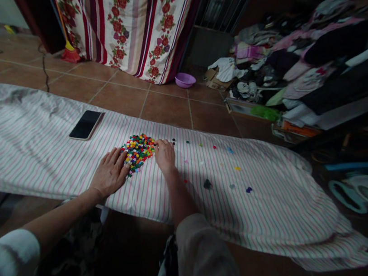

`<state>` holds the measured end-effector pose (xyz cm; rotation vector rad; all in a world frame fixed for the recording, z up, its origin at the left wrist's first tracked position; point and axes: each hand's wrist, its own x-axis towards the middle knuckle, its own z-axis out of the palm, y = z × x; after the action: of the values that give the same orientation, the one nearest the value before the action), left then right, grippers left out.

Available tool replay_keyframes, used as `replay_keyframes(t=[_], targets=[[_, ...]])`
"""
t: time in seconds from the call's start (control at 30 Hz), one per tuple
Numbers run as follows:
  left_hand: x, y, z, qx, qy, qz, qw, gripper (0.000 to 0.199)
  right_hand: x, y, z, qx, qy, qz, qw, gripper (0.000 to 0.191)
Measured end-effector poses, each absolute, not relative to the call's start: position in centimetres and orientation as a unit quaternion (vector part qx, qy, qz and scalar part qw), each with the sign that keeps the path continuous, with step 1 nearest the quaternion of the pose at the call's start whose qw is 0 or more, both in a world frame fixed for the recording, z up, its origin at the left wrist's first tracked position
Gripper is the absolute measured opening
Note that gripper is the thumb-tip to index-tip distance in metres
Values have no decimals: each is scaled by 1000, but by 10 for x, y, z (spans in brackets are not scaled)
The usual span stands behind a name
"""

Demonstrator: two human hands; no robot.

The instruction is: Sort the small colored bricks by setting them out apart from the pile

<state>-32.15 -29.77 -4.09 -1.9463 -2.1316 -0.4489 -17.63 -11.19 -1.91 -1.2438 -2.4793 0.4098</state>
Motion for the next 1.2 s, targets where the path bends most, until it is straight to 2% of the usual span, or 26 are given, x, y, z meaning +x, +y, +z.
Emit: replay_keyframes(t=[0.2, 0.4, 0.73, 1.2], targets=[[-322, -297, -40, -653, -735, -158, 94, 41, -173, -110, -13, -452, -857, 145, 202, 18], [-321, -297, -36, -648, -741, -157, 79, 41, -153, -89, -3, -522, -798, 160, 256, 22], [-321, -295, -37, -633, -752, -162, 90, 51, -133, -62, -5, -562, -791, 135, 201, 32], [-318, -295, -35, -621, -762, -160, 87, 54, -131, -62, -9, -533, -810, 155, 191, 42]])
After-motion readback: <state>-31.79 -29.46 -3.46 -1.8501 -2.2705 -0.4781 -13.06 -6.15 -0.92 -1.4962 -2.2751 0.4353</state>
